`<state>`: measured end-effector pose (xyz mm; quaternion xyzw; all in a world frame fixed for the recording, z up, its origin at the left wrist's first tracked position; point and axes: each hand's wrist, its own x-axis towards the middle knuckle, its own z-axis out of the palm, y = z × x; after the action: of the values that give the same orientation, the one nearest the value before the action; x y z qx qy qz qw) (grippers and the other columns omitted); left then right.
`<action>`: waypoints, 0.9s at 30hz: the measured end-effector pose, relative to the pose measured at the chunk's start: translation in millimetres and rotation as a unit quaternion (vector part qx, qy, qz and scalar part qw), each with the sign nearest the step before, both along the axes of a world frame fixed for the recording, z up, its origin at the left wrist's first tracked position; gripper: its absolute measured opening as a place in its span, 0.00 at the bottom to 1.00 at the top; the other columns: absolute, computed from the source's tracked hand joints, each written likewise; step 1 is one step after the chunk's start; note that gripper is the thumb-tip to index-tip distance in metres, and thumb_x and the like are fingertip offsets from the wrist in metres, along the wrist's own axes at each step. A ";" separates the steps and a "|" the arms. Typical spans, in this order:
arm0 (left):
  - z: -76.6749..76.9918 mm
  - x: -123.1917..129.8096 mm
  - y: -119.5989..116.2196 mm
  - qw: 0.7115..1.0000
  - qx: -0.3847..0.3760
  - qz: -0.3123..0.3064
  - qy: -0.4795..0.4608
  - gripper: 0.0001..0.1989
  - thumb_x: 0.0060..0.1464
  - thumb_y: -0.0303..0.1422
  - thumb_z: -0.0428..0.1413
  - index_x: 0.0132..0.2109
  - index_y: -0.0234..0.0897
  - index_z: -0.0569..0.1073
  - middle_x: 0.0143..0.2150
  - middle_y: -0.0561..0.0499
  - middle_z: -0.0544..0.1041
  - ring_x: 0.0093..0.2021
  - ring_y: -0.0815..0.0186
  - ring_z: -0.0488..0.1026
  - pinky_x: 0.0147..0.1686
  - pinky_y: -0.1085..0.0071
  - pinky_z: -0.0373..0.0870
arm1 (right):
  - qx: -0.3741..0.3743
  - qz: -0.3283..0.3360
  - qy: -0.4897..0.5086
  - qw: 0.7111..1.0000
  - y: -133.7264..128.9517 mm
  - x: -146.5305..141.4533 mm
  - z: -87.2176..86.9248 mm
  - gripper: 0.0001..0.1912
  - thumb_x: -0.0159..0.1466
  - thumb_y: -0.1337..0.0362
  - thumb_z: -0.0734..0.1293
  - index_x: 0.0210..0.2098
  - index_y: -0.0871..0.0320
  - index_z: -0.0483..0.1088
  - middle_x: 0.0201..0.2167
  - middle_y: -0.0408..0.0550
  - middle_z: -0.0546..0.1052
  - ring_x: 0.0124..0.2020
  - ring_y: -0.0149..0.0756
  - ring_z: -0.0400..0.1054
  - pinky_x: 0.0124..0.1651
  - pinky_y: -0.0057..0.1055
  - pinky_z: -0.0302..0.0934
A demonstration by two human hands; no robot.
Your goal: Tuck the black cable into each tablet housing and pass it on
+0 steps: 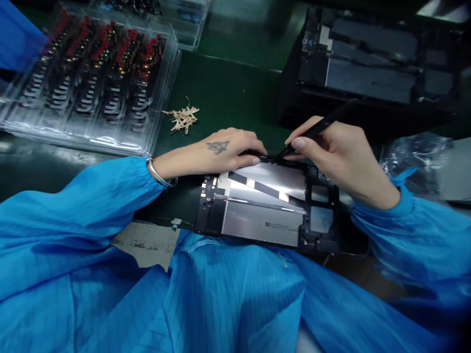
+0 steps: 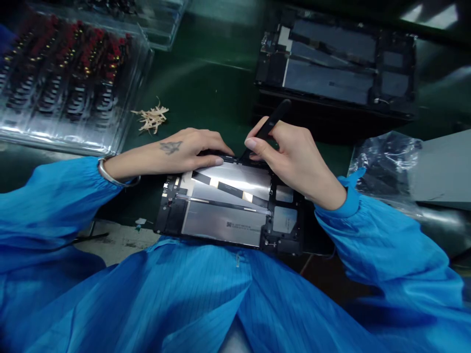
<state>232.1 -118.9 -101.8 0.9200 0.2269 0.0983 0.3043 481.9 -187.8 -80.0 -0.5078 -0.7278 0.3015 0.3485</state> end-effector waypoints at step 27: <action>-3.0 -1.2 3.0 1.000 0.008 -0.013 -0.015 0.16 0.69 0.34 0.53 0.60 0.41 0.78 0.54 0.49 0.81 0.53 0.61 0.78 0.54 0.68 0.70 | -0.010 -0.016 0.022 1.000 2.0 -2.0 4.3 0.15 0.69 0.49 0.71 0.37 0.54 0.78 0.35 0.43 0.77 0.35 0.37 0.79 0.35 0.34 0.79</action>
<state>230.9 -116.0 -104.8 0.9236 0.2090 0.1100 0.3019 480.0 -185.8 -75.8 -0.5160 -0.7091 0.3138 0.3639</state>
